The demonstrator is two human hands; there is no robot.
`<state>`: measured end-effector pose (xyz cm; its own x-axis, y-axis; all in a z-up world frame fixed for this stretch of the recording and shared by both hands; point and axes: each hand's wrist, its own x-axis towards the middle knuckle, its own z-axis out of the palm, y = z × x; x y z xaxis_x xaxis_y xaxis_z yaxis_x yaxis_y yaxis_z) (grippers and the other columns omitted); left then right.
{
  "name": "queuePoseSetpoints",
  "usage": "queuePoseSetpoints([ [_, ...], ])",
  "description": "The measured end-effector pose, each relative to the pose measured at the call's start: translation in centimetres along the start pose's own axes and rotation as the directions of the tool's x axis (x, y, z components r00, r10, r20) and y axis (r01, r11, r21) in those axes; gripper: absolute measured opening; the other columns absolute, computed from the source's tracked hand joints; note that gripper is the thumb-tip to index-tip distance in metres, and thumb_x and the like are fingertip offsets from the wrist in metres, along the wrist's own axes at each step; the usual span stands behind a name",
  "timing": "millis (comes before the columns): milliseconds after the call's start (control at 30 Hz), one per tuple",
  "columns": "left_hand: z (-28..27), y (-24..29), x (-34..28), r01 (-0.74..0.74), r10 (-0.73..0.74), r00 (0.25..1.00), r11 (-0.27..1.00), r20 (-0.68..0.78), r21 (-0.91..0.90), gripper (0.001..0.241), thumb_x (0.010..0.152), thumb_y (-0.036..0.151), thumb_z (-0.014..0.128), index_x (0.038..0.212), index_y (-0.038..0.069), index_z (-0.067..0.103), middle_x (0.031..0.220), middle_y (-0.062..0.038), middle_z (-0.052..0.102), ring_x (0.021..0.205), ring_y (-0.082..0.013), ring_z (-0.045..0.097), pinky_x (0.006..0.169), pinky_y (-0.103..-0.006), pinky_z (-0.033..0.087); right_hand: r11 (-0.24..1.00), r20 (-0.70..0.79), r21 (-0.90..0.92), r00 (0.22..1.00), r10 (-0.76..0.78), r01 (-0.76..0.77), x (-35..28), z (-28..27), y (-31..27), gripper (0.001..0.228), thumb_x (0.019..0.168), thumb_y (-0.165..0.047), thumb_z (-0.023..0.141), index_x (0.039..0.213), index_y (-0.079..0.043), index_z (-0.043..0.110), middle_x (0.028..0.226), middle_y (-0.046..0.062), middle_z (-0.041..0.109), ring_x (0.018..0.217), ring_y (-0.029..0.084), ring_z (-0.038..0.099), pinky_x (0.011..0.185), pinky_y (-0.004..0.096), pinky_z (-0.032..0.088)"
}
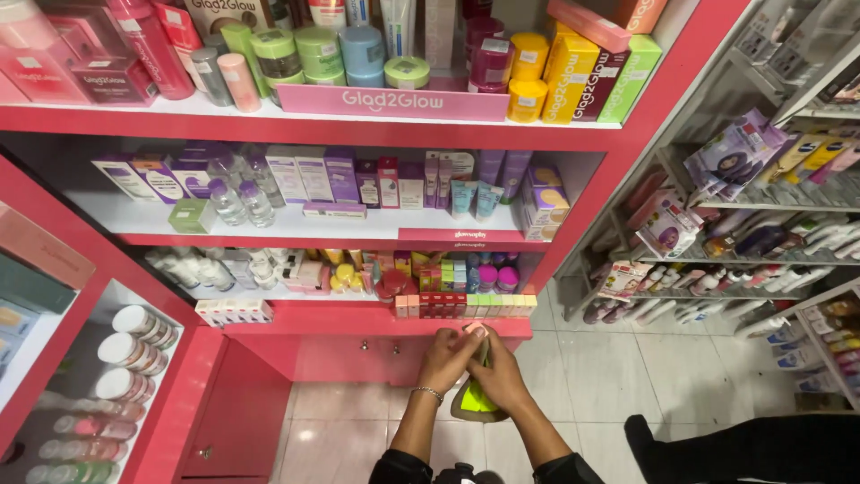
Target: The person wipes the surfaces of small cosmetic boxes on a store shelf using a yellow cloth. They pick up each box, wipe it, and place it back on the shelf, repeating the process for several items.
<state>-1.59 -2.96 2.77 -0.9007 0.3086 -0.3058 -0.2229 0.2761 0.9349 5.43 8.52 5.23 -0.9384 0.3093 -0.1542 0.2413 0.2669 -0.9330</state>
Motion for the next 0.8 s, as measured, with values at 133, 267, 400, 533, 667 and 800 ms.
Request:
queuePoseSetpoints([
  [133, -1.8, -2.6, -0.2, 0.072, -0.073, 0.997, 0.997, 0.018, 0.032, 0.076, 0.074, 0.059, 0.078, 0.115, -0.005, 0.069, 0.104, -0.018, 0.077, 0.097, -0.0242, 0.075, 0.082, -0.0352, 0.058, 0.996, -0.002, 0.084, 1.0, -0.026, 0.026, -0.5, 2.3, 3.8, 0.065, 0.084, -0.009, 0.071, 0.144, -0.012, 0.047, 0.123, 0.012, 0.069, 0.112, 0.024, 0.069, 0.092, 0.034, 0.056],
  [267, -1.8, -8.7, 2.9, -0.015, 0.015, 1.0, 0.999, 0.006, -0.05, 0.069, 0.07, 0.048, 0.084, 0.114, -0.003, 0.07, 0.105, -0.014, 0.077, 0.097, -0.0203, 0.073, 0.082, -0.0324, 0.058, 0.979, 0.016, -0.068, 0.982, -0.19, 0.191, -0.3, 3.7, 8.5, 0.054, 0.091, -0.009, 0.071, 0.141, -0.006, 0.051, 0.128, 0.015, 0.063, 0.119, 0.025, 0.062, 0.101, 0.034, 0.049],
  [400, -2.8, -10.3, 3.4, 0.006, -0.006, 1.0, 0.998, -0.006, -0.059, 0.063, 0.067, 0.04, 0.086, 0.113, -0.001, 0.072, 0.106, -0.011, 0.078, 0.098, -0.0183, 0.074, 0.084, -0.0311, 0.059, 0.98, -0.009, 0.035, 0.981, -0.194, 0.194, -2.3, 4.8, 6.6, 0.056, 0.089, -0.008, 0.069, 0.142, -0.009, 0.051, 0.131, 0.012, 0.062, 0.118, 0.022, 0.061, 0.1, 0.033, 0.048],
  [533, -3.3, -6.7, 1.4, 0.039, -0.039, 0.999, 0.998, 0.004, -0.047, 0.062, 0.066, 0.038, 0.088, 0.112, 0.001, 0.071, 0.105, -0.011, 0.077, 0.098, -0.0184, 0.074, 0.085, -0.0315, 0.059, 0.987, -0.023, 0.161, 1.0, -0.001, 0.005, -1.1, 4.6, 7.0, 0.054, 0.088, -0.008, 0.067, 0.141, -0.009, 0.054, 0.123, 0.013, 0.066, 0.104, 0.024, 0.06, 0.09, 0.037, 0.049],
  [667, -3.3, -9.0, 1.2, -0.017, 0.017, 1.0, 1.0, 0.013, 0.013, 0.061, 0.069, 0.038, 0.087, 0.115, 0.003, 0.069, 0.106, -0.011, 0.077, 0.097, -0.0186, 0.073, 0.085, -0.031, 0.058, 0.999, 0.033, 0.032, 0.999, -0.016, 0.015, -1.6, 5.2, 8.2, 0.042, 0.091, -0.011, 0.069, 0.132, -0.007, 0.064, 0.11, 0.008, 0.072, 0.095, 0.019, 0.067, 0.085, 0.033, 0.054],
  [800, -4.7, -10.3, 2.2, -0.042, 0.038, 0.998, 0.997, -0.049, -0.068, 0.06, 0.071, 0.035, 0.087, 0.117, 0.002, 0.067, 0.107, -0.012, 0.076, 0.097, -0.019, 0.072, 0.084, -0.0315, 0.058, 0.999, 0.124, 0.029, 0.992, -0.019, 0.016, -2.5, 5.0, 4.3, 0.046, 0.093, -0.012, 0.066, 0.138, -0.009, 0.061, 0.108, 0.006, 0.063, 0.09, 0.017, 0.063, 0.08, 0.031, 0.054],
])
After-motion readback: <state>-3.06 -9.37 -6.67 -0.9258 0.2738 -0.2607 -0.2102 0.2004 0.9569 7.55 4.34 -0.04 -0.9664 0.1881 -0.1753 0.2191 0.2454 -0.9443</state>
